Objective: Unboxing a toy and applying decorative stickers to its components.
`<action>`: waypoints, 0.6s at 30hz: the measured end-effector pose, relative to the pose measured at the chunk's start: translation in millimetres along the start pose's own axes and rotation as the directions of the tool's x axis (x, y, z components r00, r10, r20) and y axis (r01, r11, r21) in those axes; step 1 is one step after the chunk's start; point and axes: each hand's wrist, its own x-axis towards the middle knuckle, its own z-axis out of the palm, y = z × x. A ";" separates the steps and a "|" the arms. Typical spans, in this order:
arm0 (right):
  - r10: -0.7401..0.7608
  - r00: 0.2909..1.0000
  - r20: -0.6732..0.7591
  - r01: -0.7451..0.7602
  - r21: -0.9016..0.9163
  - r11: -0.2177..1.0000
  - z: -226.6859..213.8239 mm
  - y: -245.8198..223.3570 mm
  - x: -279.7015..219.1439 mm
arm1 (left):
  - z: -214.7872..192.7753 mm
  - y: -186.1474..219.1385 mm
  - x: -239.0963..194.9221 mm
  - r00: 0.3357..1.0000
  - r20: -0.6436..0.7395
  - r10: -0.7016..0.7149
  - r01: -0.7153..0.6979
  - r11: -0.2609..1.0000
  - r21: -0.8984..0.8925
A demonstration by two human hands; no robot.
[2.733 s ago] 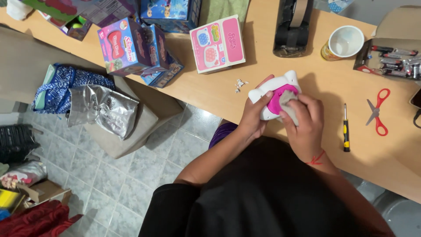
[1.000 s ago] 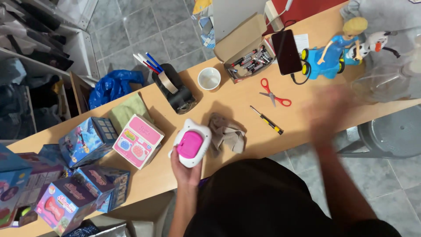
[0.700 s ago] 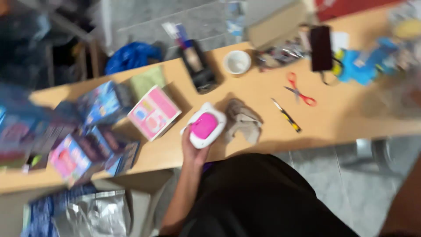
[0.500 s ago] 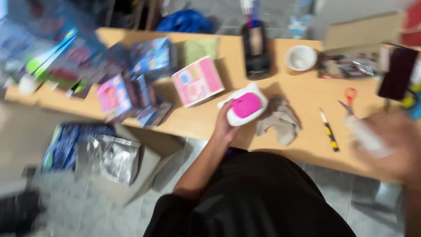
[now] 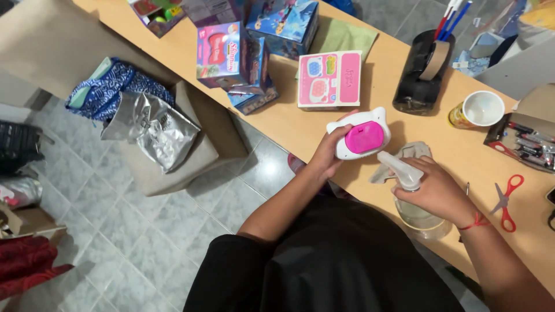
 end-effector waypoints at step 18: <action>-0.195 0.966 -0.167 0.190 -0.046 0.981 5.0 -7.9 -23.5 | 12.9 4.3 -0.8 0.996 0.045 0.072 -0.073 0.997 0.017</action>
